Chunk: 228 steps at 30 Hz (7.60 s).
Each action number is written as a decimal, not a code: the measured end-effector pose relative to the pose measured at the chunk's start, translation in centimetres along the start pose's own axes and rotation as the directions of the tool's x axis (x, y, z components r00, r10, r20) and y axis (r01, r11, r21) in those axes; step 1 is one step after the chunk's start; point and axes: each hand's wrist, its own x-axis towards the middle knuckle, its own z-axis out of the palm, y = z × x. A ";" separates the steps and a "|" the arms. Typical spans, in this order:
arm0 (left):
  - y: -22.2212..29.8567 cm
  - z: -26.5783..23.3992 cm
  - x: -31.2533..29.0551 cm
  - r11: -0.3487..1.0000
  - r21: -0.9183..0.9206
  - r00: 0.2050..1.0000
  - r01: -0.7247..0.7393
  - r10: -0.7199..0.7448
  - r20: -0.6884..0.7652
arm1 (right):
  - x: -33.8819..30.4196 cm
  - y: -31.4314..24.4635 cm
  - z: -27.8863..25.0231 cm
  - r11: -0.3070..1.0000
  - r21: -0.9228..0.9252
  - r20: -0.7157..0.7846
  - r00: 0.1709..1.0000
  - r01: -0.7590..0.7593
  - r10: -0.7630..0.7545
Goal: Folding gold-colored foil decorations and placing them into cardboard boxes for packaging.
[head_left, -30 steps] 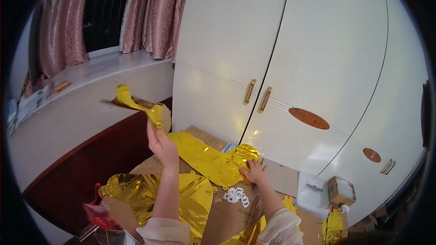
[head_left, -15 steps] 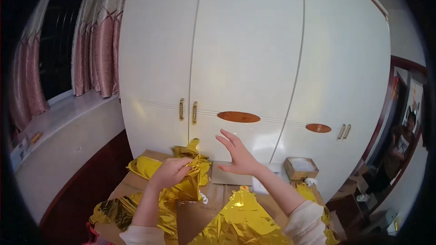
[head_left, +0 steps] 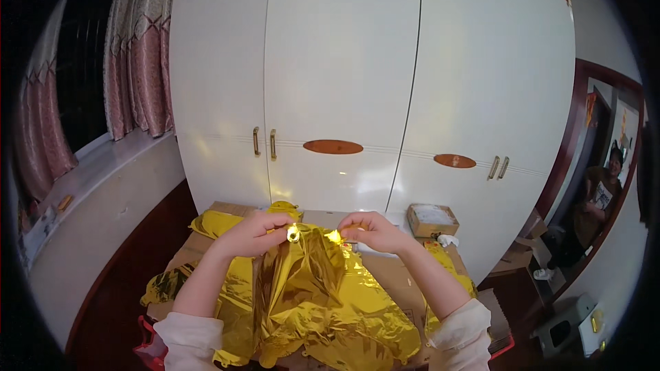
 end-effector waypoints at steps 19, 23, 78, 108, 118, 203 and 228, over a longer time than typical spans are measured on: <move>0.2 9.5 -0.8 0.592 0.785 0.959 -0.182 0.285 0.008 | -15.0 -4.6 8.4 0.054 -0.986 0.084 0.745 0.158 -0.662; -7.7 16.8 -7.2 0.678 0.634 0.879 -0.373 0.476 0.009 | -18.4 3.9 15.0 0.210 -0.952 0.092 0.860 0.224 -0.502; -12.2 25.2 -11.5 0.797 0.597 0.919 -0.086 -0.168 0.356 | -17.5 19.6 9.5 0.615 -0.707 -0.377 0.922 -0.349 0.089; -14.0 24.8 -7.1 0.792 0.610 0.936 0.002 -0.216 0.277 | -14.2 22.0 7.1 0.596 -0.630 -0.458 0.858 -0.498 0.232; -16.9 25.7 -5.0 0.780 0.625 0.929 -0.043 -0.200 0.313 | -13.0 23.1 6.5 0.650 -0.515 -0.432 0.824 -0.559 0.366; -16.6 28.2 -1.9 0.885 0.418 0.939 -0.206 0.058 0.339 | -11.9 21.6 8.5 0.568 -0.799 -0.012 0.951 -0.195 0.309; -15.4 27.1 -1.7 0.645 0.577 0.856 -0.501 0.272 0.440 | -11.6 21.7 8.4 0.537 -0.815 0.012 0.920 -0.218 0.392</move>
